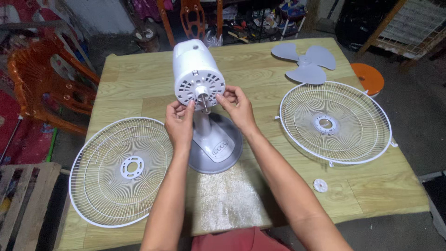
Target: The person assembles a table fan by attaching the front grille, securing it with a nut, and then mounting the fan blade onto the motor shaft. The assembly is performed on a wooden table with all parts laid out.
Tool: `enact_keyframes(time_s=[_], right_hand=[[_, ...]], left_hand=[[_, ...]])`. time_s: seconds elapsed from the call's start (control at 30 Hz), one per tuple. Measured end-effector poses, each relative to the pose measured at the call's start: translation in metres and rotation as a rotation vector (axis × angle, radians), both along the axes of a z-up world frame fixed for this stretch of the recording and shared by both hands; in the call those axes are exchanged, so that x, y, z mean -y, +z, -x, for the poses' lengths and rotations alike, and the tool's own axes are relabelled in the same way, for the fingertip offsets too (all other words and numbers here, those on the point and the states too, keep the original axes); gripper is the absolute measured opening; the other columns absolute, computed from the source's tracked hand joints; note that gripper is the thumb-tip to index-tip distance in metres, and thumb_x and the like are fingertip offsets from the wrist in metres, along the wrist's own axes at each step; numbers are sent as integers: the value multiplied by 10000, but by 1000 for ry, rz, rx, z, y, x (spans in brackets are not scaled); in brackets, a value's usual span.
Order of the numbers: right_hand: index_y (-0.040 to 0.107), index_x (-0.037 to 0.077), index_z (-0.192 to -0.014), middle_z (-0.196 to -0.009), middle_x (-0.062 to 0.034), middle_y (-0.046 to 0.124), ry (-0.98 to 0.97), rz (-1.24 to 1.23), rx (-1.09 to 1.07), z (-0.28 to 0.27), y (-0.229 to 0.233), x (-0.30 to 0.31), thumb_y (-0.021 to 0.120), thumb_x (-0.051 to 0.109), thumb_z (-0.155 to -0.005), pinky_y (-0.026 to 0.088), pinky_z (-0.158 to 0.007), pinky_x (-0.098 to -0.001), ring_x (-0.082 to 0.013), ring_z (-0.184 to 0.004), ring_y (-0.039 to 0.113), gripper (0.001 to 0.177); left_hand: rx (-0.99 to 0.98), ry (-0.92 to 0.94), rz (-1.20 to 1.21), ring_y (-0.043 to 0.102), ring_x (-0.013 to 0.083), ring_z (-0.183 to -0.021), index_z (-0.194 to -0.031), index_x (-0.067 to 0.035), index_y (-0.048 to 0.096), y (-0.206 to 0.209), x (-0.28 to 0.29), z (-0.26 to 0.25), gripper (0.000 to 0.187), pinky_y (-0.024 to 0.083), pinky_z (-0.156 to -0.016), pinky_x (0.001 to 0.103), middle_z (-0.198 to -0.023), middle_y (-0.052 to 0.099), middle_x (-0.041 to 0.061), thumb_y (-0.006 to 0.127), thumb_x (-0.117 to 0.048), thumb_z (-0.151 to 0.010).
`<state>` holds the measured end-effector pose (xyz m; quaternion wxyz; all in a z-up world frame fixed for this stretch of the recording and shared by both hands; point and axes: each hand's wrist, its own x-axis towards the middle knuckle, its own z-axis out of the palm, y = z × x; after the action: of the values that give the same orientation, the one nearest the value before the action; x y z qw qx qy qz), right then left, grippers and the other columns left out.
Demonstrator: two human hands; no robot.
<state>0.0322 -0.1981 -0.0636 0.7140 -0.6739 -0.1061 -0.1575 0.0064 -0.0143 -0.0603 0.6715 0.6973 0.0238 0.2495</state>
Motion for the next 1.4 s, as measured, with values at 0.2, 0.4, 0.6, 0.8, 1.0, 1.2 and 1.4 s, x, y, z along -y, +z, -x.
enact_keyframes(time_s=[0.2,0.4,0.6,0.8,1.0,1.2,1.4], right_hand=[[576,-1,-1193,-987,-68,680,-118,-84,5,-14,11,-19,783,137,-905,587,-687,-236,-92,-796,644,381],[526,21,-1057,-922,-60,630,-201,-194,-58,-20,16,-29,811,151,-844,547,-610,-246,-88,-714,616,379],[569,36,-1063,-857,-81,657,-440,142,-176,-11,21,-31,801,231,-833,508,-619,-293,-138,-671,588,381],[555,8,-1188,-1100,-104,577,-453,250,90,32,50,-19,709,275,-949,537,-743,-307,-156,-833,616,390],[617,38,-990,-910,-112,632,-696,1062,416,81,101,-44,763,545,-774,479,-699,-452,-290,-867,609,571],[656,111,-953,-867,-65,639,-776,1647,177,49,109,-80,733,279,-838,501,-714,-425,-224,-843,634,218],[708,75,-737,-716,-139,686,-584,1265,275,31,99,-64,712,240,-863,557,-626,-456,-312,-698,701,208]], left_hand=[[-13,101,-32,680,109,-817,-1097,-2,578,17,3,-6,486,571,-742,250,-942,718,72,858,-323,-862],[-86,94,1,637,100,-700,-1013,-49,542,27,5,-5,461,539,-657,258,-830,693,58,858,-326,-823],[-42,117,-33,615,115,-669,-997,-58,497,26,11,-9,446,533,-652,282,-797,660,54,839,-291,-831],[-42,-57,4,588,106,-748,-1069,-47,510,6,-3,-12,453,507,-663,262,-896,649,68,827,-319,-893],[-163,-319,469,654,98,-789,-1119,-47,510,-14,-11,-23,365,570,-676,229,-943,656,62,684,-345,-1000],[16,-231,175,545,60,-718,-997,-21,534,-5,-6,-21,337,456,-625,209,-834,624,25,761,-270,-1000],[23,-173,-27,557,49,-673,-924,-37,560,11,-11,-12,338,476,-608,216,-771,652,13,769,-298,-974]])
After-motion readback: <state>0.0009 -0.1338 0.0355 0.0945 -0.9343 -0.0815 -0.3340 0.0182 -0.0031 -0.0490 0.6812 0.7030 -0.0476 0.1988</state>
